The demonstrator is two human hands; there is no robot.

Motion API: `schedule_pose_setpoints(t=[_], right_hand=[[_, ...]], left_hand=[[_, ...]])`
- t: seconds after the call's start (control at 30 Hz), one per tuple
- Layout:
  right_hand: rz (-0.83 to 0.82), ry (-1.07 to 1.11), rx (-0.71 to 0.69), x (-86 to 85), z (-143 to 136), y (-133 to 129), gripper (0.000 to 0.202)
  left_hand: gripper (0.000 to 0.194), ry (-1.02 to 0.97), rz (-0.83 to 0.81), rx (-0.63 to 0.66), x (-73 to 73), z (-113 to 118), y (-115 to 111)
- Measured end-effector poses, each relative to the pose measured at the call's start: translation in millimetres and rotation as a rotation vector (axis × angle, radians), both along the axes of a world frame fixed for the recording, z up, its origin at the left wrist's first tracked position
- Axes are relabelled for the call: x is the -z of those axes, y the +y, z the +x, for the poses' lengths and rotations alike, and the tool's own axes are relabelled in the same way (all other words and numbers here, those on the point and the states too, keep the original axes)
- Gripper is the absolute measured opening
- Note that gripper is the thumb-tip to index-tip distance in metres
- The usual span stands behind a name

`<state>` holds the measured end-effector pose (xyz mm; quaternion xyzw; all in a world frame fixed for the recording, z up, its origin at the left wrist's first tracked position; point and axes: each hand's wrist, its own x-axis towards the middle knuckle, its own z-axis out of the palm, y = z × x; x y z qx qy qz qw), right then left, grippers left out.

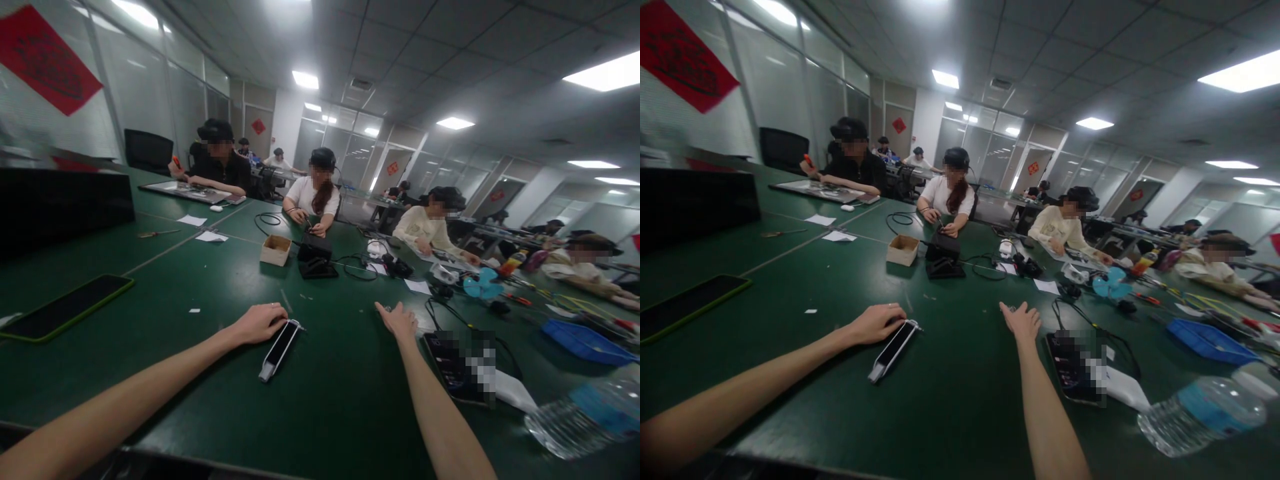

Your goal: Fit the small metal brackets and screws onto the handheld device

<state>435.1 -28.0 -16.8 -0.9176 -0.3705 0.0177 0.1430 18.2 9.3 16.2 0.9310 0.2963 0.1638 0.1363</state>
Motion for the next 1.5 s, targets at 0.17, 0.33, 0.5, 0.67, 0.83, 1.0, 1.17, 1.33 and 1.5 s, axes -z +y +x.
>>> schedule_pose_setpoints(t=[0.17,0.33,0.5,0.67,0.83,1.0,1.17,1.33,1.5], right_hand=[[0.022,0.007,-0.068,1.7,4,-2,0.097],[0.045,-0.021,-0.105,7.1,7,-2,0.095],[0.031,-0.04,-0.148,10.1,10,1,0.093],[0.009,-0.042,-0.248,17.4,18,5,0.077],[0.025,-0.04,-0.342,23.0,20,3,0.062],[0.033,-0.024,-0.435,18.3,0,-2,0.055],[0.054,-0.027,-0.553,11.2,-49,-8,0.051],[0.112,0.0,-0.726,5.0,-111,-23,0.048],[0.167,0.068,-0.852,-0.1,-166,-48,0.045]], left_hand=[[0.023,-0.024,-0.012,-0.003,4.9,-1,3],[0.022,-0.036,-0.025,0.009,3.4,-1,3],[0.021,-0.012,-0.019,-0.002,3.5,0,3],[0.022,0.005,0.041,0.003,8.3,1,2],[0.022,0.014,0.096,-0.052,6.2,3,-4],[0.021,-0.014,0.112,-0.036,8.6,3,-3],[0.019,-0.032,0.152,-0.017,13.7,-1,1],[0.019,-0.027,0.159,-0.045,11.7,-4,-2],[0.018,-0.016,0.164,-0.08,11.3,-6,-5]])
